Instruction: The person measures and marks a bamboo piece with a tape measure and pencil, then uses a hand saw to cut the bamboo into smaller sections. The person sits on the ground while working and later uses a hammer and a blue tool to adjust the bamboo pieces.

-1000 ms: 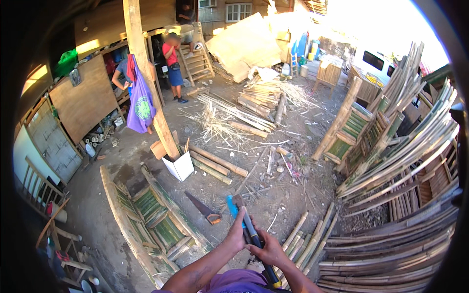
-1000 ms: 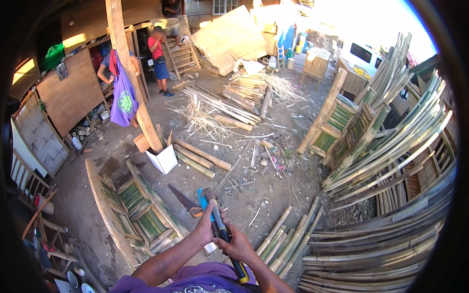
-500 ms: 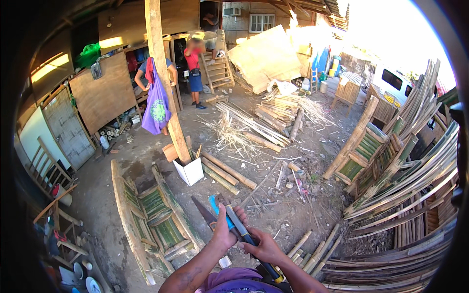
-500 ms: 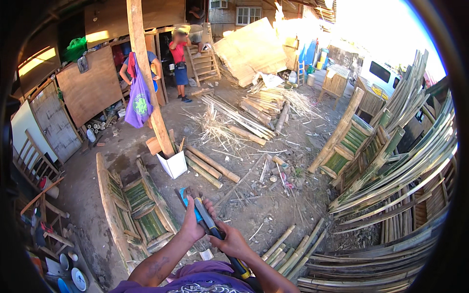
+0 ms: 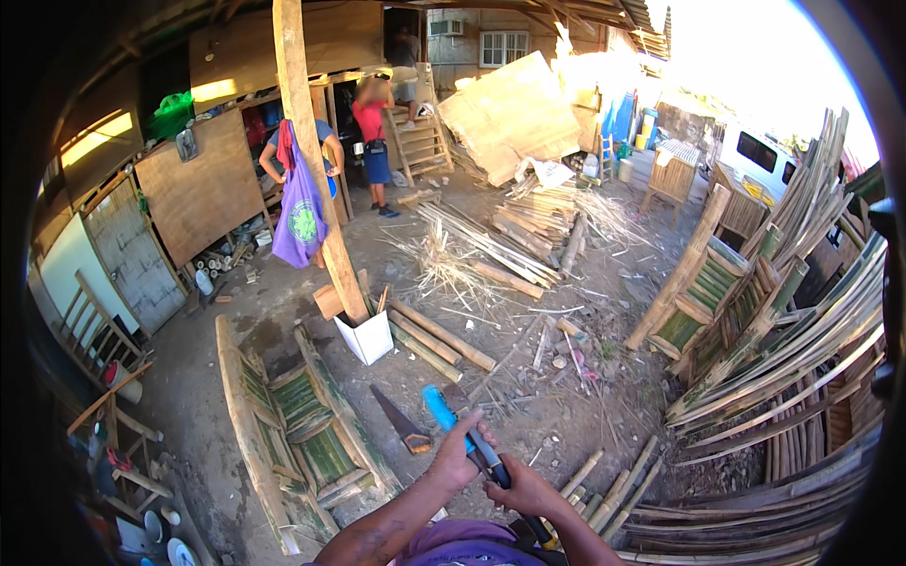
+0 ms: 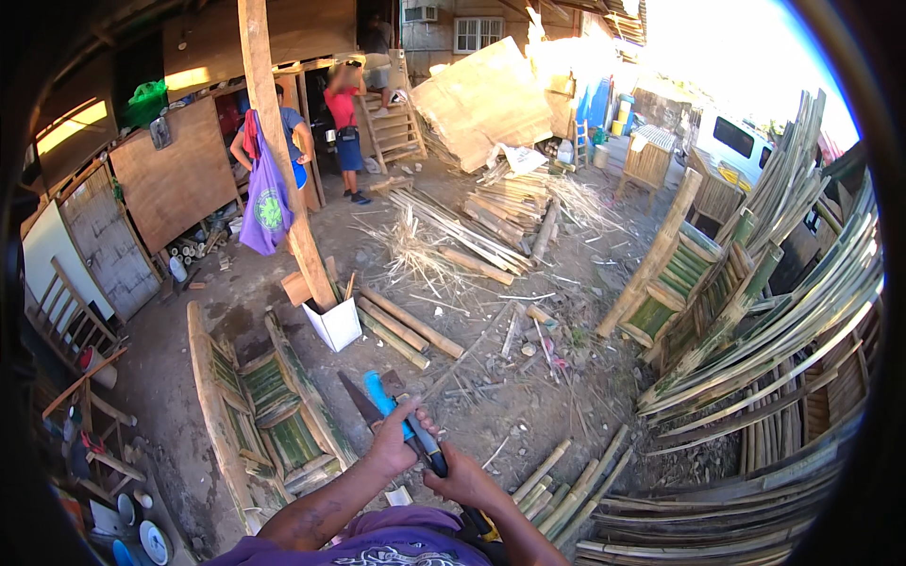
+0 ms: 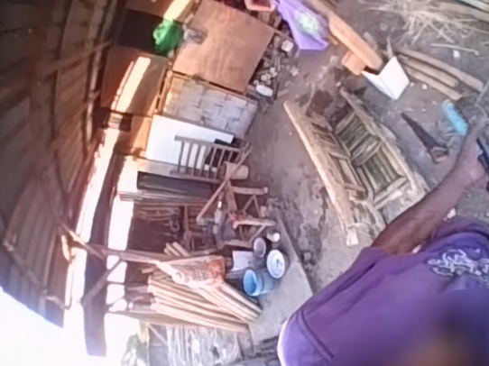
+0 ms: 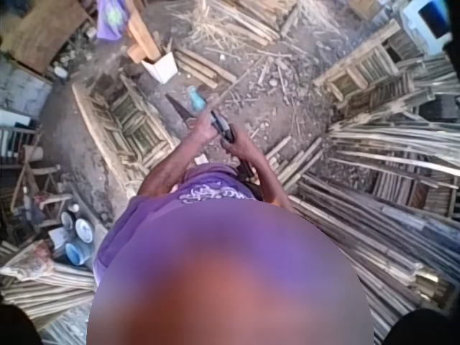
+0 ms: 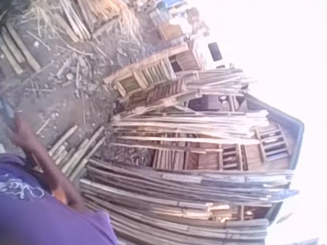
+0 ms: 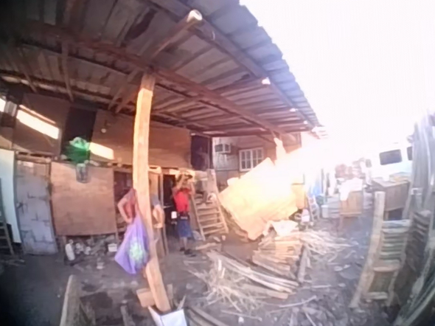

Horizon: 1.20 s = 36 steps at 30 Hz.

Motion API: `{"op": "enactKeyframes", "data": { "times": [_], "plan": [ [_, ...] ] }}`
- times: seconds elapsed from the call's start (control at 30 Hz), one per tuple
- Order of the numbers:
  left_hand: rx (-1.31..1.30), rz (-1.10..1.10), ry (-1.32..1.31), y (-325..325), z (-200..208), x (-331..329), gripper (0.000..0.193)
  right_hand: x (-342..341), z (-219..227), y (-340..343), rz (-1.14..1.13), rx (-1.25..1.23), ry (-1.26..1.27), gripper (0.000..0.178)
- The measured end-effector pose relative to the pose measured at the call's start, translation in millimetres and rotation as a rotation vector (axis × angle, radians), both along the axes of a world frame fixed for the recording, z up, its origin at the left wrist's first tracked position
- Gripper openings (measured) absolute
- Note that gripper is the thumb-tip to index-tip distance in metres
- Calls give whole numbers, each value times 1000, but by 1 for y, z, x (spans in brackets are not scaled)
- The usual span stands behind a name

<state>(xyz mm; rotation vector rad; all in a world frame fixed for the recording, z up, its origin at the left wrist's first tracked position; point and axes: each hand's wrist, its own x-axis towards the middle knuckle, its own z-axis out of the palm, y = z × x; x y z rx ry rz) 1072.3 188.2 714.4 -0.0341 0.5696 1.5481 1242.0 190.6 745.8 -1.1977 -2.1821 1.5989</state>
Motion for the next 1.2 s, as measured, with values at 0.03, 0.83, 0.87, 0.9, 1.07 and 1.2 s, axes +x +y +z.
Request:
{"op": "enactKeyframes", "data": {
  "times": [0.03, 0.83, 0.87, 0.9, 1.07, 1.2],
  "plan": [
    [-13, -29, 40, 0, -1, 6, 15, 1, -4, 0, -11, 15, -43, 63],
    [292, -338, 320, -17, 13, 16, 64, 27, 23, -19, -196, 244, 4, 44],
    [325, -328, 308, -18, 14, 19, 66, 28, 25, -19, -184, 235, 19, 44],
    [277, -309, 293, -18, 15, 22, 68, 30, 26, -19, -173, 223, 27, 45],
    [268, -245, 244, -22, 5, 30, 59, 38, 29, -17, -133, 203, -16, 49],
    [130, -309, 188, -21, -4, 26, 30, 34, 23, -16, -120, 193, -57, 55]
  ]
}}
